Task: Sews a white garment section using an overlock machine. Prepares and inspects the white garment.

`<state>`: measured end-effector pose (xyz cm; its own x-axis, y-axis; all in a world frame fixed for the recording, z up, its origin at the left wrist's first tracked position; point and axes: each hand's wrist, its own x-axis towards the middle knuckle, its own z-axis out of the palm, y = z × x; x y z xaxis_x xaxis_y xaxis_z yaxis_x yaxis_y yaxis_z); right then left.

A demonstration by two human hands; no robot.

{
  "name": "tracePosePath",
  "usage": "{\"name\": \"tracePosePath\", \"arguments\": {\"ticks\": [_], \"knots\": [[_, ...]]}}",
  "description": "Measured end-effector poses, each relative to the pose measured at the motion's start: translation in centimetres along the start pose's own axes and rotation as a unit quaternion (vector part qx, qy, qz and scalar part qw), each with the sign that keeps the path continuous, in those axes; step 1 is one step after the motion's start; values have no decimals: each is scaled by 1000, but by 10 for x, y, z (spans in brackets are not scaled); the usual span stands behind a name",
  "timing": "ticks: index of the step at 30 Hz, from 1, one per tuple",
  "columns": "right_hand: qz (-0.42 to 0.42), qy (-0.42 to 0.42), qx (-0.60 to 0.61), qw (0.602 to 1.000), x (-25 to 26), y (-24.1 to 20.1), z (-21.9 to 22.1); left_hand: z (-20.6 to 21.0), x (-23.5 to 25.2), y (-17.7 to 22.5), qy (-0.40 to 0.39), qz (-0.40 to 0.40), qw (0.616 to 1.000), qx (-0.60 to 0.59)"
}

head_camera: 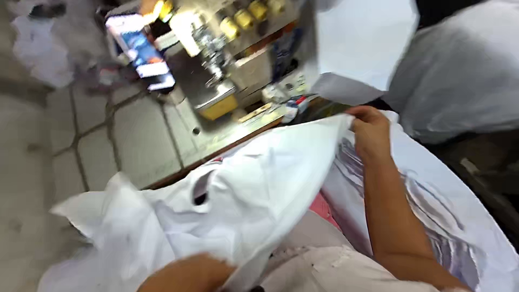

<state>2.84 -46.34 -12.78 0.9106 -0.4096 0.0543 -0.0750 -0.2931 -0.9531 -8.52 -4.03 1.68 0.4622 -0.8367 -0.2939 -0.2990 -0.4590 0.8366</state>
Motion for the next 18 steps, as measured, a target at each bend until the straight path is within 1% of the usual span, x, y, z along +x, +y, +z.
{"name": "tracePosePath", "arguments": {"ticks": [1, 2, 3, 4, 6, 8, 10, 11, 12, 13, 14, 15, 16, 17, 18], "knots": [[22, 9, -39, 999, -2, 8, 1, 16, 19, -17, 38, 75, 995, -60], [31, 12, -59, 998, -7, 9, 5, 28, 40, -31, 75, 139, 981, -110], [22, 7, -70, 997, -13, 3, 12, 38, 62, -40, 102, 187, 968, -135], [-4, -14, -75, 997, -22, -5, 20, 48, 81, -44, 124, 217, 957, -144], [-89, -110, -71, 987, -40, -20, 42, 60, 109, -49, 142, 246, 948, -142], [-157, -240, -52, 957, -54, -35, 74, 61, 122, -54, 139, 261, 944, -146], [-220, -375, -51, 899, -66, -38, 108, 59, 124, -62, 130, 259, 940, -181], [-236, -434, -59, 867, -69, -36, 124, 58, 122, -67, 136, 249, 938, -198], [-234, -487, -85, 837, -71, -32, 136, 56, 117, -74, 154, 225, 939, -212], [-210, -533, -141, 808, -71, -29, 144, 52, 107, -83, 194, 181, 940, -214], [-175, -566, -218, 775, -70, -25, 148, 49, 93, -98, 256, 114, 938, -205], [-140, -582, -283, 750, -70, -19, 148, 48, 77, -116, 332, 24, 925, -185], [-103, -586, -321, 736, -71, -13, 145, 46, 59, -135, 392, -79, 904, -152], [-71, -585, -337, 735, -72, -7, 140, 43, 41, -157, 427, -169, 881, -115], [-44, -577, -341, 741, -74, -3, 134, 43, 25, -178, 444, -238, 860, -88]]}}
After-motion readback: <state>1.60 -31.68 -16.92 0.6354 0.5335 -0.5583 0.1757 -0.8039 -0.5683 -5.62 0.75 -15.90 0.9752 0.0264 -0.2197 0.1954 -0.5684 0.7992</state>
